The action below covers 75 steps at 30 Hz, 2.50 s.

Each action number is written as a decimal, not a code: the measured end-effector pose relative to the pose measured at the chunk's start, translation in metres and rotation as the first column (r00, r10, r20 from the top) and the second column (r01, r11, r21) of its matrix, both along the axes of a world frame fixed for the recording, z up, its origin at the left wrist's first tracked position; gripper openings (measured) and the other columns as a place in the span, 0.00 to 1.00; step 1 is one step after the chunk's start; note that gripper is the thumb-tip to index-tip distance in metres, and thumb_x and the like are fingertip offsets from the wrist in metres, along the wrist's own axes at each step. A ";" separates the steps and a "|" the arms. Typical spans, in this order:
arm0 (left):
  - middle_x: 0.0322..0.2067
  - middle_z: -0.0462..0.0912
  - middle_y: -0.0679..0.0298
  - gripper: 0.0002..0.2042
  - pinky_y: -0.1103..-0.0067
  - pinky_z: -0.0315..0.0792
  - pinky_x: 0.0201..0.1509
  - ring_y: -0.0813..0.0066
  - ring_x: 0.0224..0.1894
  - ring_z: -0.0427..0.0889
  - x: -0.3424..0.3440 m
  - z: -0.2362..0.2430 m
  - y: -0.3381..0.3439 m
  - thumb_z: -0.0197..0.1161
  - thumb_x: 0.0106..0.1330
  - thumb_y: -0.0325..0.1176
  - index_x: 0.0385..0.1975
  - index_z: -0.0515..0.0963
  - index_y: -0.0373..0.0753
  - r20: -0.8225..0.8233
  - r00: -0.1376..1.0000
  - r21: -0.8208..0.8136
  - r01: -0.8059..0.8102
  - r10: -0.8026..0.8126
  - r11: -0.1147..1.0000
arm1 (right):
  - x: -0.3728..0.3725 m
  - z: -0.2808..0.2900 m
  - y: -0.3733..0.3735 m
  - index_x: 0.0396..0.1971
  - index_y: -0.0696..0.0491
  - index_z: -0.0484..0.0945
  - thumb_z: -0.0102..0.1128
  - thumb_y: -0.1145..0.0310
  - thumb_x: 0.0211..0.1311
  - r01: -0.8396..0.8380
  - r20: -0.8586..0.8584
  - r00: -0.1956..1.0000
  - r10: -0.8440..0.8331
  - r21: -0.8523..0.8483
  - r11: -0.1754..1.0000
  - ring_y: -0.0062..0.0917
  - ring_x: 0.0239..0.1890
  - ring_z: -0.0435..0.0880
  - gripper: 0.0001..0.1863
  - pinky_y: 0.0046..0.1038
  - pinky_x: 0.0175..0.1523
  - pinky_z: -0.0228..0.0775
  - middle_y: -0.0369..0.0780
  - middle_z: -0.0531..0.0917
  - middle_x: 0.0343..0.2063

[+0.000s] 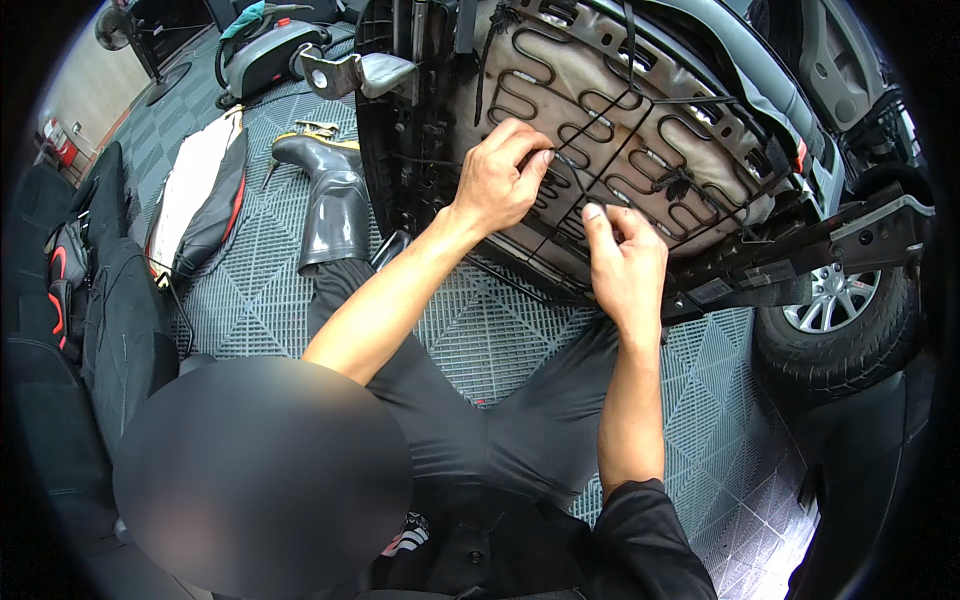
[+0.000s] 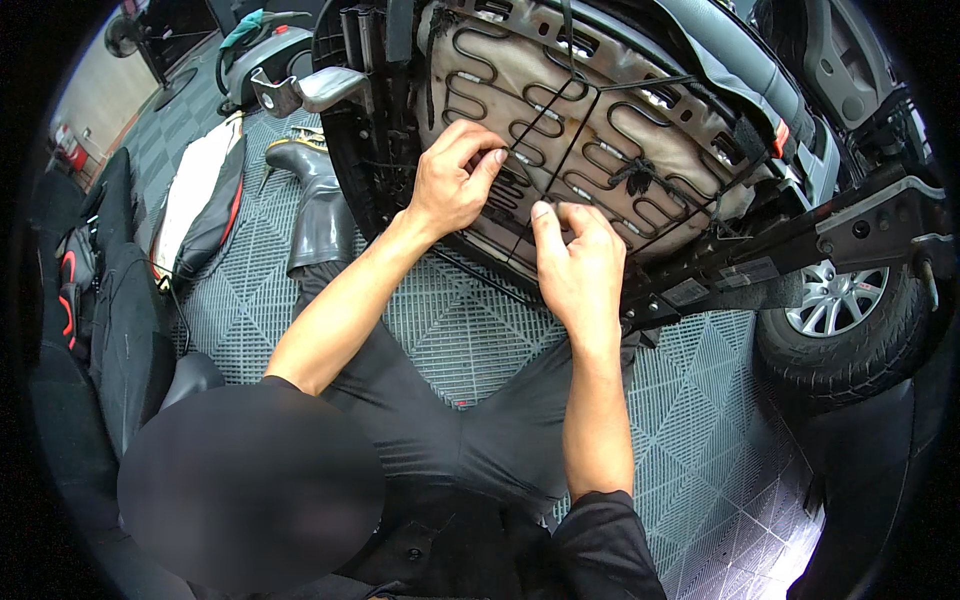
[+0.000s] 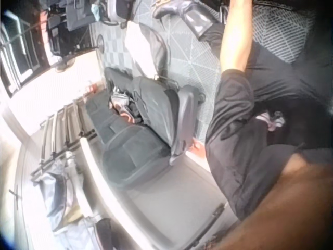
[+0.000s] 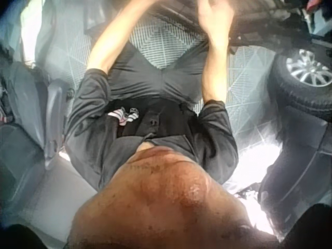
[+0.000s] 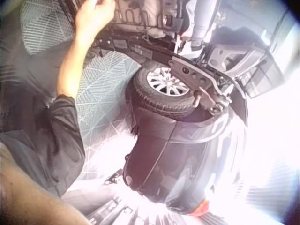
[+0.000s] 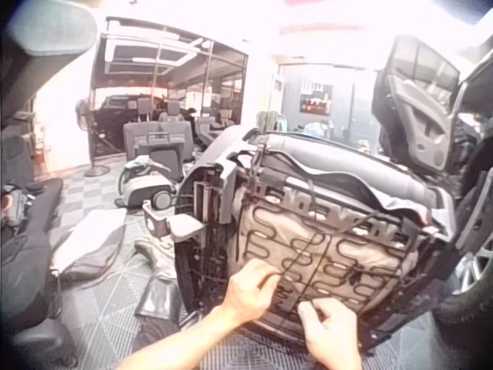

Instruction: The person attaches a cable to the spring assembly on the underside of a car seat by threading and tightening zip ties.

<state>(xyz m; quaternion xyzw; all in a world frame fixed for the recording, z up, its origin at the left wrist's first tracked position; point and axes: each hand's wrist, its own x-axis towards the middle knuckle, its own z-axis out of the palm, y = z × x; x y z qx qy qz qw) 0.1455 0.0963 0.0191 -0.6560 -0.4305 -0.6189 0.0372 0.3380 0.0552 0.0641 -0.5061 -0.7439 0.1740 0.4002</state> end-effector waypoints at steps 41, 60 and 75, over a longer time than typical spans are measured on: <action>0.31 0.82 0.57 0.05 0.76 0.77 0.33 0.67 0.29 0.83 -0.007 0.006 0.008 0.66 0.60 0.25 0.34 0.82 0.32 -0.038 0.998 -0.033 0.045 -0.046 0.998 | -0.105 -0.064 0.051 0.41 0.63 0.84 0.61 0.73 0.64 0.295 -0.667 0.744 -0.034 0.282 0.913 0.24 0.31 0.87 0.11 0.25 0.38 0.78 0.45 0.88 0.30; 0.29 0.79 0.58 0.06 0.69 0.79 0.28 0.58 0.27 0.84 -0.012 0.013 0.014 0.65 0.60 0.29 0.34 0.78 0.36 -0.402 0.908 0.033 -0.113 0.116 0.993 | -0.047 -0.040 0.050 0.55 0.62 0.79 0.57 0.76 0.57 -0.354 -0.648 0.739 0.183 -0.143 0.924 0.11 0.18 0.71 0.24 0.19 0.26 0.65 0.29 0.75 0.17; 0.32 0.81 0.56 0.08 0.67 0.78 0.34 0.54 0.32 0.83 -0.027 0.047 0.007 0.65 0.61 0.31 0.35 0.78 0.34 -0.606 0.788 -0.134 0.033 -0.109 0.990 | -0.079 -0.059 0.047 0.40 0.59 0.85 0.66 0.76 0.60 0.189 -0.494 0.867 0.071 0.456 0.869 0.35 0.31 0.88 0.09 0.29 0.36 0.79 0.46 0.87 0.31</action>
